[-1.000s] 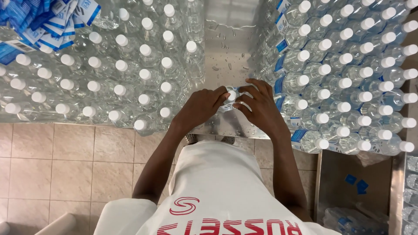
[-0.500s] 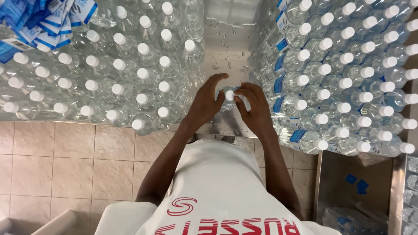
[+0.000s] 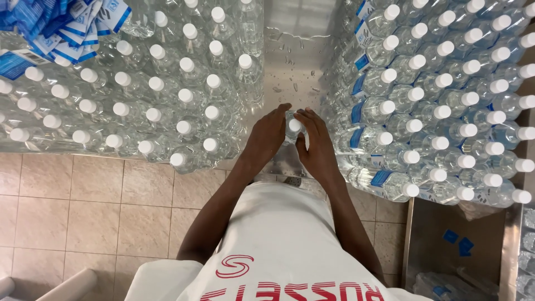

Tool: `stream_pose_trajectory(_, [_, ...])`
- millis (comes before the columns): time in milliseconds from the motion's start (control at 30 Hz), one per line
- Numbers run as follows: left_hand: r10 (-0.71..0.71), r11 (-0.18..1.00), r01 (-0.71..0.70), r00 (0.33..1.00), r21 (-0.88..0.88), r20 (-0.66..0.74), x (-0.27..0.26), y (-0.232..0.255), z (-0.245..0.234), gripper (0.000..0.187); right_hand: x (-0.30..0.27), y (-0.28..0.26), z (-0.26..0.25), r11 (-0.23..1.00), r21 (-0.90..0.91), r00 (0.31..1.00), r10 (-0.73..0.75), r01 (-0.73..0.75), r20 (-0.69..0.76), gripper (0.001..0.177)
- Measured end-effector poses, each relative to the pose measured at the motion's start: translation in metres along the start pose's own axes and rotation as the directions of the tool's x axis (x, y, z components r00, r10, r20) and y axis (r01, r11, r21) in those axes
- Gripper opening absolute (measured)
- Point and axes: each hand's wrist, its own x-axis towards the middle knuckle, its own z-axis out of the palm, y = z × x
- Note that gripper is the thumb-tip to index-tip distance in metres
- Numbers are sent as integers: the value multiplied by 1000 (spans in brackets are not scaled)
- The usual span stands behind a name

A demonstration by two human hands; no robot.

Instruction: Manually applying blue plastic seals to the caps of clear plastic water bottles on a production line table.

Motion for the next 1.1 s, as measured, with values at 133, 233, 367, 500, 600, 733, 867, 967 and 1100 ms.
stream_pose_trajectory(133, [-51,996,54,998,-74,39,2,-3,3,44,-2,6,6,999,47,1000,9,-8,-14,56])
stream_pose_trajectory(233, [-59,996,63,996,-62,62,6,-12,12,46,-3,10,10,1000,-27,1000,12,-12,12,56])
stream_pose_trajectory(367, [-73,993,79,995,-89,70,5,-2,7,48,-1,2,5,1000,-7,999,10,-10,40,59])
stream_pose_trajectory(500, [-67,991,73,996,-108,62,-6,-1,1,48,-4,16,10,999,41,999,34,-35,20,60])
stream_pose_trajectory(600, [-70,974,84,995,-210,76,-8,3,-5,50,-2,18,9,995,82,997,53,-49,-52,56])
stream_pose_trajectory(733, [-51,967,74,994,-244,97,-2,-2,3,54,0,8,6,989,94,990,118,-111,-80,55])
stream_pose_trajectory(867, [-42,971,65,994,-232,104,0,-10,7,57,2,12,7,984,68,986,168,-166,-18,46])
stream_pose_trajectory(967, [-47,960,81,990,-267,134,-7,-11,6,61,-3,12,6,984,54,986,167,-168,17,46])
stream_pose_trajectory(1100, [-59,952,91,991,-293,119,-7,-7,7,62,-6,8,6,984,90,988,155,-157,18,46])
